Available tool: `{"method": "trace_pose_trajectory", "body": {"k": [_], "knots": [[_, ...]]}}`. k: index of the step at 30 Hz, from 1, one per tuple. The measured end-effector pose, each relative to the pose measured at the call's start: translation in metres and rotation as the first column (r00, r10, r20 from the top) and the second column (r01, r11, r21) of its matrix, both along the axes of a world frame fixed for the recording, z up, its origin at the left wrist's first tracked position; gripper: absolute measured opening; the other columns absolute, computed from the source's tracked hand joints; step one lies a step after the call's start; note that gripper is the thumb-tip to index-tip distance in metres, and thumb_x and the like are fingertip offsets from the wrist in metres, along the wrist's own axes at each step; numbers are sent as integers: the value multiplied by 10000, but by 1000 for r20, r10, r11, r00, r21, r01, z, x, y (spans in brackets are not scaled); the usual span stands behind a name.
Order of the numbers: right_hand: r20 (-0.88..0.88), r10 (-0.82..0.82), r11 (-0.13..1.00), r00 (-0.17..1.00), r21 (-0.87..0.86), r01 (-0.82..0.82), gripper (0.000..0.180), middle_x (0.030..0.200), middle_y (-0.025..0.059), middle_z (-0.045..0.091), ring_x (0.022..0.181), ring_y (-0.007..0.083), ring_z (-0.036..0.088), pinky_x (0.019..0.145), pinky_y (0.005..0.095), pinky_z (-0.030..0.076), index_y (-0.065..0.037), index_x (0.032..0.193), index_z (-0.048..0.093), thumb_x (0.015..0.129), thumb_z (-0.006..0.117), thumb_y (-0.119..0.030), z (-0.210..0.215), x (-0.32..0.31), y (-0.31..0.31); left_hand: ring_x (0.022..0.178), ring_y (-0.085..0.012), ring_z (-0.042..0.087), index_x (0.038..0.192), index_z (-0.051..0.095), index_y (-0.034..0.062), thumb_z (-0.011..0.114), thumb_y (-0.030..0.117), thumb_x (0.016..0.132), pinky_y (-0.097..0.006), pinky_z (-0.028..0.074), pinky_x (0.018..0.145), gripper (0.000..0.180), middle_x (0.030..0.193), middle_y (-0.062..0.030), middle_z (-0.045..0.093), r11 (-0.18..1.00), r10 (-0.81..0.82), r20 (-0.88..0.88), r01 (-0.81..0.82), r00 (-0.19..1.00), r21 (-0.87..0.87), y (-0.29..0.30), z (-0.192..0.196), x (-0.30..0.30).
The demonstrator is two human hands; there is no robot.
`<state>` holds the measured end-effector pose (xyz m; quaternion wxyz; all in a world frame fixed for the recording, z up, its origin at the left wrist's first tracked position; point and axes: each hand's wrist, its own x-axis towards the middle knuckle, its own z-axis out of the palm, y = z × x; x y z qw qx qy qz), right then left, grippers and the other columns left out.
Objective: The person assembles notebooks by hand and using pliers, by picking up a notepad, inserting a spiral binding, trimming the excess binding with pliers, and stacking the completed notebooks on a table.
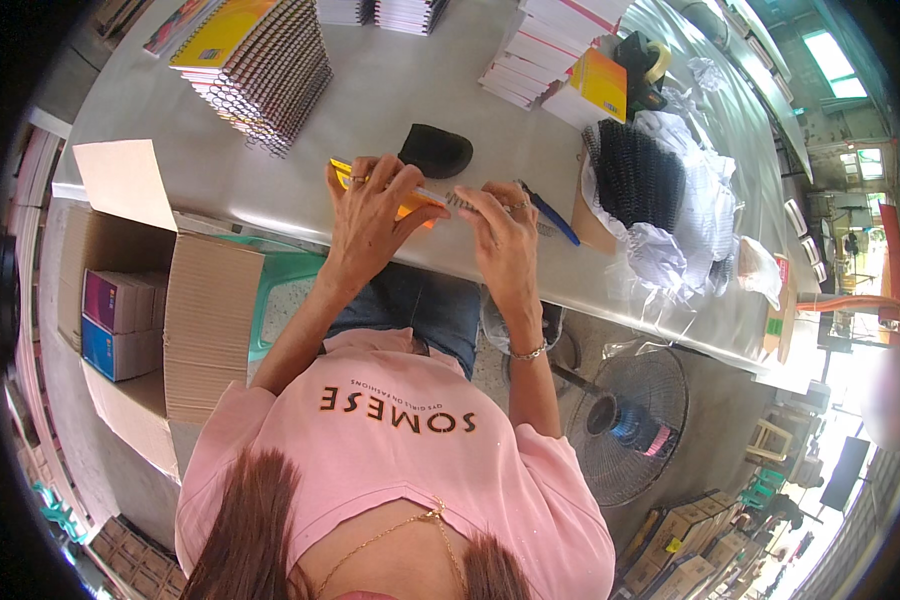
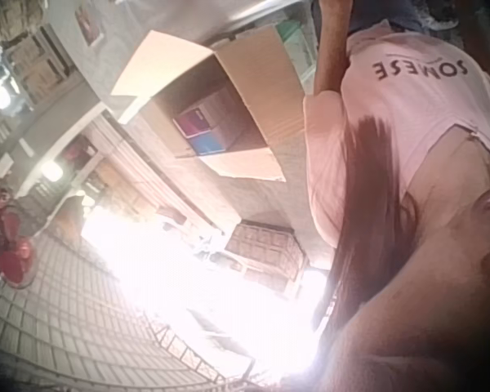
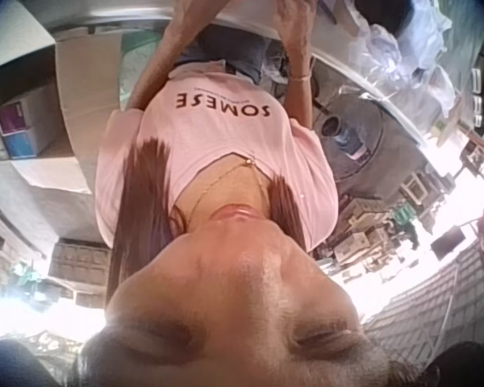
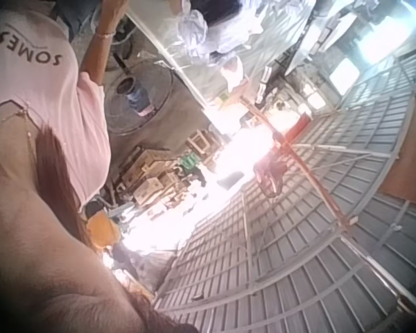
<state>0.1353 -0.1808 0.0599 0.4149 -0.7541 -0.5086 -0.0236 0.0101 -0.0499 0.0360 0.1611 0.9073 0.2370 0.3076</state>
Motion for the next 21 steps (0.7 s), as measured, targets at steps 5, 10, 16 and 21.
{"method": "trace_pose_trajectory", "body": {"k": [5,10,16,21], "knots": [[-131,4,999,991,52,3,273,971,104,614,921,261,574,840,379,426,-125,1065,715,805,701,-43,-3,-6,4,1053,-229,470,970,589,174,714,528,764,-590,254,925,428,992,-1,523,1000,9,24,-10,1000,14,0,-5,0],[-111,74,997,991,37,-70,245,988,113,608,923,279,562,864,384,410,-81,1084,681,840,679,-76,-9,-2,2,1043,-233,473,975,584,176,708,510,783,-590,258,924,404,985,-2,518,1000,7,-9,-7,1000,-3,-1,0,0],[-125,6,997,992,-70,-15,155,977,118,587,931,306,541,868,405,382,-52,1058,589,919,587,-120,0,-10,5,1061,-246,474,1013,582,161,710,438,803,-562,268,946,370,1029,-12,520,999,-6,-22,5,1000,-36,0,5,-1],[-60,-11,998,998,-55,7,88,938,120,586,913,312,556,825,412,379,-56,990,575,924,576,-114,5,-9,12,1128,-290,459,1158,567,139,776,270,782,-484,313,976,449,1206,-98,469,991,30,205,-2,978,-132,6,3,-6]]}}
